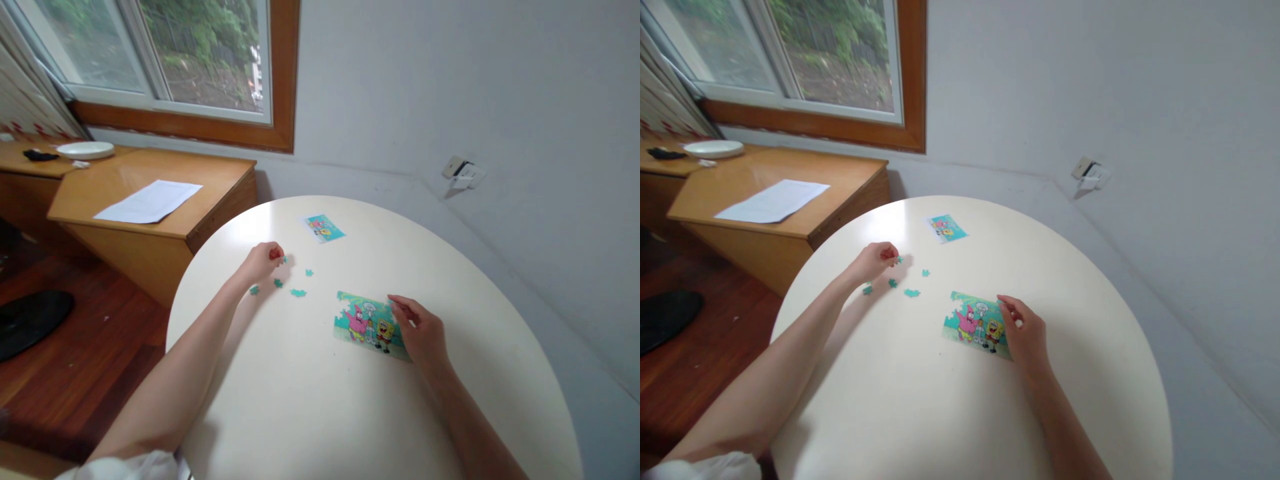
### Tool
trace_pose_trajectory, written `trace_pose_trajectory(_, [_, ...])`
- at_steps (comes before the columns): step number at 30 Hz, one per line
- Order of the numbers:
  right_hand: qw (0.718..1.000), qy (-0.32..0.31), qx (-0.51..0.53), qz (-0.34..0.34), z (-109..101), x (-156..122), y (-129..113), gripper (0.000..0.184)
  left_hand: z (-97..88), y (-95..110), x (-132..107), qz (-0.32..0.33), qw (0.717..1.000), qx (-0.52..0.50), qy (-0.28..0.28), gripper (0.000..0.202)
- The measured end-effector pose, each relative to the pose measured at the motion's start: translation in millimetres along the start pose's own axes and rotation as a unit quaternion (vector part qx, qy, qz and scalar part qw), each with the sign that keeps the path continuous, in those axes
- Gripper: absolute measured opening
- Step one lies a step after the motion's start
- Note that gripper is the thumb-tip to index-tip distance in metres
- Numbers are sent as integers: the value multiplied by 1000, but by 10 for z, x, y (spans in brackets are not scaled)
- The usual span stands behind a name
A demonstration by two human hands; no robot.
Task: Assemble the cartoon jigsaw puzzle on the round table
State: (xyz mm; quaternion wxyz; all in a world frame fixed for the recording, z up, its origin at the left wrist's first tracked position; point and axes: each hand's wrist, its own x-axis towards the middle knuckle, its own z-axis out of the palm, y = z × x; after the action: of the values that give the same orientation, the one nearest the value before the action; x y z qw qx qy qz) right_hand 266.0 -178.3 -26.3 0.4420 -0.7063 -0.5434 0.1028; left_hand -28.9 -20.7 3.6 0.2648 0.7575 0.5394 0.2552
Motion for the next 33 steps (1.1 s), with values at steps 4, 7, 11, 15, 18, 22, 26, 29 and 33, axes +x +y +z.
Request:
trace_pose_trajectory(4, [993,-103,22,-51,154,-89,-347,26,9,-11,17,2,986,-157,58,2])
trace_pose_trajectory(7, [979,-171,44,-101,381,-139,-615,19,40,5,18,-5,970,-234,65,2])
trace_pose_trajectory(11, [959,-256,34,-115,715,-167,-853,18,112,49,6,-21,940,-339,38,3])
trace_pose_trajectory(15, [950,-304,14,-66,889,-136,-946,18,187,74,-7,-27,919,-394,6,8])
trace_pose_trajectory(18, [949,-307,-35,-58,917,-108,-974,19,216,92,-17,-21,913,-406,-10,15])
trace_pose_trajectory(22, [949,-297,-78,-71,911,-112,-993,19,217,144,-50,-21,908,-418,-30,28])
trace_pose_trajectory(26, [974,-213,-30,-76,848,-122,-973,17,231,243,-117,-18,903,-425,-65,37])
trace_pose_trajectory(29, [991,-116,39,-57,764,-104,-920,23,288,357,-193,-4,900,-421,-109,37])
trace_pose_trajectory(33, [984,-124,124,-43,676,-90,-829,29,418,515,-314,18,903,-394,-171,33])
